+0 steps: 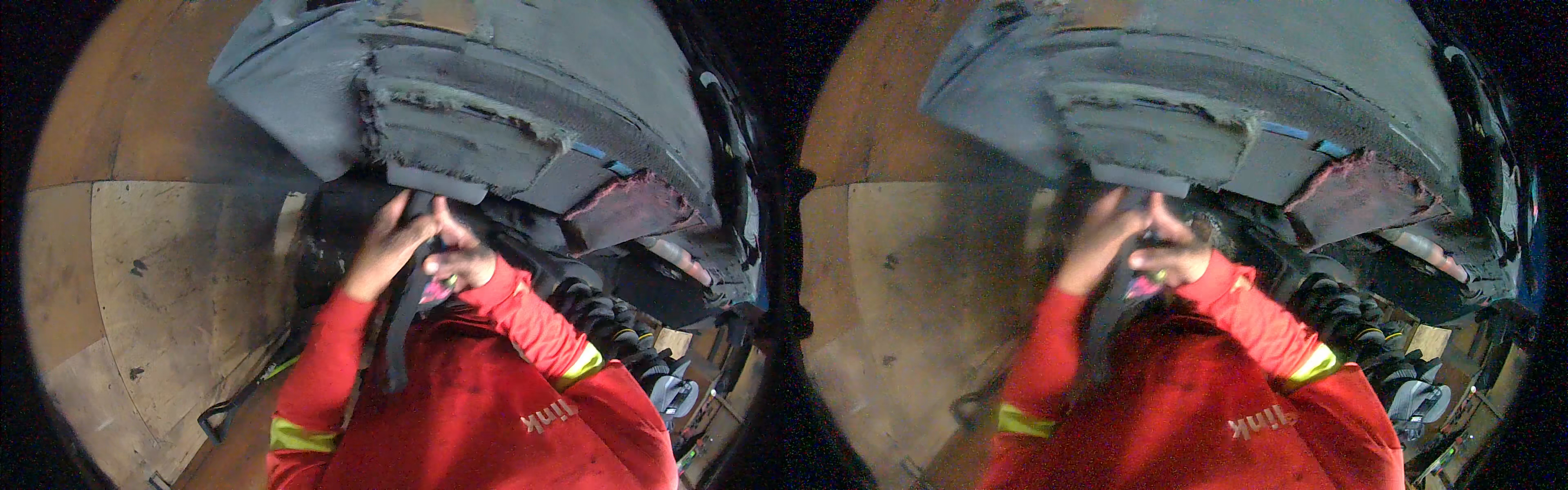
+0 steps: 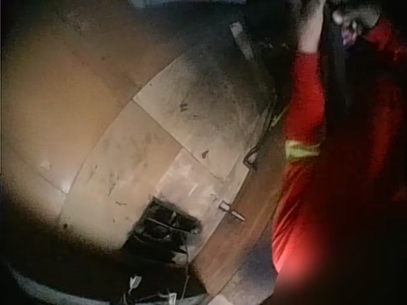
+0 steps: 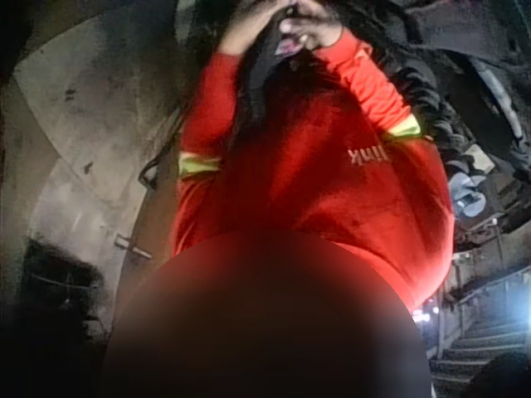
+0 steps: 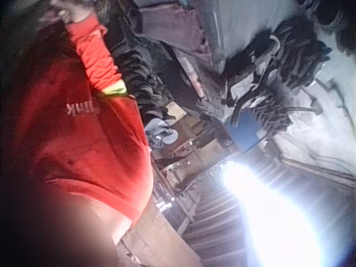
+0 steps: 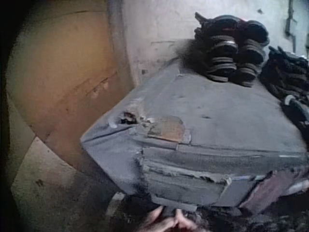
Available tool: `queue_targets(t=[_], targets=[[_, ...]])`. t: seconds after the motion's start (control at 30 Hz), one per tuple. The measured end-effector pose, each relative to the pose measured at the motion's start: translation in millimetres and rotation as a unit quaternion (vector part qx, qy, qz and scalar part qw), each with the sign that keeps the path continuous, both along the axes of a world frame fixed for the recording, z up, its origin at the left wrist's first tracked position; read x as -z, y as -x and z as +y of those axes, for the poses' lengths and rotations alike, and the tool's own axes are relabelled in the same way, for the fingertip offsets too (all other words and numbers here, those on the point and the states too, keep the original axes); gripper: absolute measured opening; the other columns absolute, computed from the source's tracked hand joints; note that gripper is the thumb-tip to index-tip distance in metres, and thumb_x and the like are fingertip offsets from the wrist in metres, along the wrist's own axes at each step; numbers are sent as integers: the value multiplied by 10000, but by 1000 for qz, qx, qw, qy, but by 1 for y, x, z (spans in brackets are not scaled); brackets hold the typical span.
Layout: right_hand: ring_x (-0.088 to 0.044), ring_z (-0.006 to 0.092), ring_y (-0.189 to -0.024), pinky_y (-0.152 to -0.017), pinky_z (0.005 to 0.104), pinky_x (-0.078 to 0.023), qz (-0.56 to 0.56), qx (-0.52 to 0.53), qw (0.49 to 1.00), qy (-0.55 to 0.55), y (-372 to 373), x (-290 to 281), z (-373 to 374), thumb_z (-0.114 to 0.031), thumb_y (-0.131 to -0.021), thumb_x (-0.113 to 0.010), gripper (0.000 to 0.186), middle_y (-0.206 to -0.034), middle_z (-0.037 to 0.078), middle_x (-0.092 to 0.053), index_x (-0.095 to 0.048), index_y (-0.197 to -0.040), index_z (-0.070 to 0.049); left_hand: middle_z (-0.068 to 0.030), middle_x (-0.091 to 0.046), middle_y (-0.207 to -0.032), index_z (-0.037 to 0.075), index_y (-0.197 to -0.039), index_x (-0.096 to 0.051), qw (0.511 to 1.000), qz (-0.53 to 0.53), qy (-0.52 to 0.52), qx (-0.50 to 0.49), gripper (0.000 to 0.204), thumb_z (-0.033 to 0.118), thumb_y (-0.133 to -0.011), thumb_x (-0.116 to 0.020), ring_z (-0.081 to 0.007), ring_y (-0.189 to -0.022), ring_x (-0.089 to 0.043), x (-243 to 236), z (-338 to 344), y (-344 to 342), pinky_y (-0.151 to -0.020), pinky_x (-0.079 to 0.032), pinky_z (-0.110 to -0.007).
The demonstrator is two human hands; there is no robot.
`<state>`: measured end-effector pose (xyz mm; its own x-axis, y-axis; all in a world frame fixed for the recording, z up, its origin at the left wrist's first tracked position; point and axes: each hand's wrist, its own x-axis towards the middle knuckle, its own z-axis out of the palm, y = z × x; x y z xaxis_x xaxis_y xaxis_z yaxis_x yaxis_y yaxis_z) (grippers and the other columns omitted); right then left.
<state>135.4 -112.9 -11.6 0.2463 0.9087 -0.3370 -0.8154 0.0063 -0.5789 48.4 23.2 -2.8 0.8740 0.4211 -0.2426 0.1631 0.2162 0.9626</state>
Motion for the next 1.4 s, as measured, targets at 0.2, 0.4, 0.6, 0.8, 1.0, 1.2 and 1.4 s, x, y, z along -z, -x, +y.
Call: queue_targets(t=[0.2,0.4,0.6,0.8,1.0,1.2,1.4], targets=[[-498,179,-1250,-1043,350,-437,-166,-136,976,24,-22,19,-9,-61,-752,-844,896,-1351,86,-540,-345,-1495,-31,-66,-611,-1184,1,-1301,-537,974,-95,204,5,530,168,-820,-685,-160,-1075,-577,30,-10,11,-938,-464,-309],[-106,374,-1512,-1188,379,-238,-666,-27,746,20,22,29,-23,-184,-599,-919,1168,-1605,317,-97,-261,-1552,-38,-98,-600,-1327,9,-1455,-445,968,-137,177,-118,697,142,-847,-760,-169,-1174,-583,12,-35,39,-1015,-444,-280],[-182,350,-1502,-1190,386,-261,-588,-41,806,48,34,23,-11,-214,-610,-923,1136,-1595,268,-215,-293,-1534,-14,-177,-713,-1122,-6,-1312,-580,985,-5,-120,-128,523,316,-922,-714,-239,-1040,-693,-5,-16,31,-888,-519,-330],[-337,249,-1433,-1173,363,-275,-353,-63,932,-46,31,4,3,-152,-647,-928,1066,-1508,169,-431,-329,-1514,9,-228,-714,-964,3,-1189,-642,954,72,-283,-72,414,338,-946,-655,-367,-859,-715,-32,-4,24,-719,-549,-396],[-282,176,-1418,-1178,348,-260,-143,-100,983,-49,22,10,1,68,-688,-839,1316,-1548,74,-323,127,-1571,-75,-212,-714,-903,20,-1178,-649,958,127,-255,-37,379,300,-922,-667,-335,-771,-713,-20,0,14,-678,-532,-398],[-314,191,-1420,-1187,344,-237,-294,-78,953,7,-22,29,0,-33,-667,-868,1039,-1504,97,-410,-295,-1533,-29,-192,-703,-891,-21,-1127,-635,989,98,-111,-29,375,284,-915,-688,-273,-791,-693,26,-5,-24,-703,-514,-378],[-187,321,-1500,-1198,361,-233,-557,-109,820,70,-16,31,-21,-179,-634,-882,1116,-1580,270,-253,-254,-1533,25,-133,-678,-1172,-29,-1290,-579,987,-65,47,-143,499,277,-921,-715,-171,-1049,-634,40,-37,-1,-909,-489,-309]])
